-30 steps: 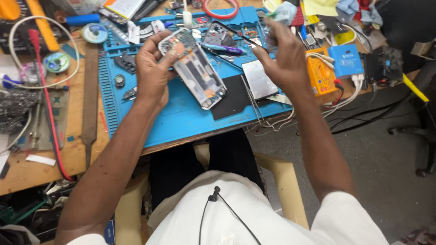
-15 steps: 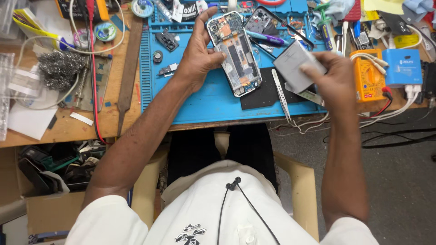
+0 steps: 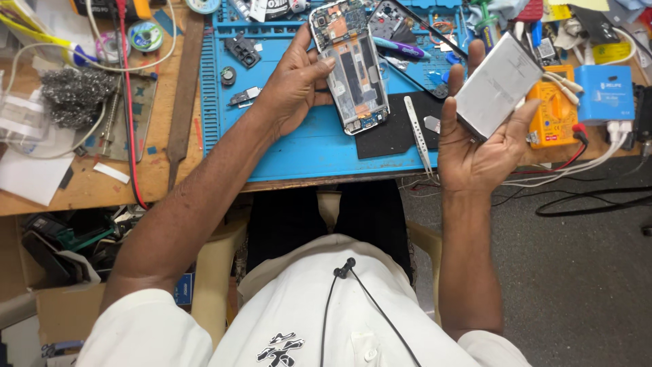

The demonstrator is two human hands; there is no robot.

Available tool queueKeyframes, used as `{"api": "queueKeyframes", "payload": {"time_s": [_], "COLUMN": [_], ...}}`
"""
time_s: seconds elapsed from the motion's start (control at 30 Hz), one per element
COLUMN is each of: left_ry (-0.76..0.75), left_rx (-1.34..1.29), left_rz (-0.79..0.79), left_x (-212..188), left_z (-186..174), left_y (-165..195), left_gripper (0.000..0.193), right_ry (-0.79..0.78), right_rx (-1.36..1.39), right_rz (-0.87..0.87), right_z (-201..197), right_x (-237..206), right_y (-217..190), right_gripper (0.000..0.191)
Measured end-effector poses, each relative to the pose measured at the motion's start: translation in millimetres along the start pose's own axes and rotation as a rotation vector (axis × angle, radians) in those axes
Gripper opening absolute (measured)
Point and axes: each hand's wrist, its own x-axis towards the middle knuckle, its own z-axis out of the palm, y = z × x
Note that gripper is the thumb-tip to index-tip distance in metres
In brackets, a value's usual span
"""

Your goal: The person repairs a disassembled smartphone on a blue repair mat, prying and repositioning internal components with a pry tool, handling the battery and flex cables, and connecting a charging cable to the phone while pressing components into place.

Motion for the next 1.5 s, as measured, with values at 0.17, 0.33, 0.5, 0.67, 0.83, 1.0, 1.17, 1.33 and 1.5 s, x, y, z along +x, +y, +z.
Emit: {"api": "queueKeyframes", "payload": {"time_s": [0.17, 0.33, 0.5, 0.67, 0.83, 1.0, 1.17, 1.33, 1.5], "left_ry": [-0.018, -0.016, 0.020, 0.035, 0.033, 0.033, 0.044, 0.056, 0.056], "left_rx": [-0.074, -0.125, -0.166, -0.154, -0.141, -0.129, -0.116, -0.075, -0.049], "left_rz": [0.070, 0.058, 0.004, -0.020, -0.030, -0.026, -0.012, -0.055, -0.069], "left_x": [-3, -9, -11, -16, -18, -14, -14, -13, -15], "left_z": [-14, -20, -17, -19, -23, -30, -32, -31, -28], "left_y": [19, 17, 15, 18, 16, 16, 14, 16, 21], "left_gripper": [0.065, 0.058, 0.055, 0.060, 0.061, 0.061, 0.078, 0.087, 0.089], "right_ry": [0.112, 0.085, 0.150, 0.074, -0.026, -0.112, 0.367, 0.017, -0.107], "right_rx": [-0.079, -0.309, -0.785, -0.822, -0.793, -0.699, -0.602, -1.216, -1.307], "right_rz": [0.036, 0.137, 0.113, 0.170, 0.261, 0.006, 0.118, 0.140, -0.066], "right_z": [10, -4, -8, 14, 39, 49, 31, 45, 57], "right_x": [4, 22, 44, 56, 58, 66, 44, 24, 64], "right_y": [5, 13, 47, 72, 76, 25, 30, 21, 4], "right_gripper": [0.063, 0.036, 0.028, 0.029, 0.065, 0.068, 0.070, 0.093, 0.065]}}
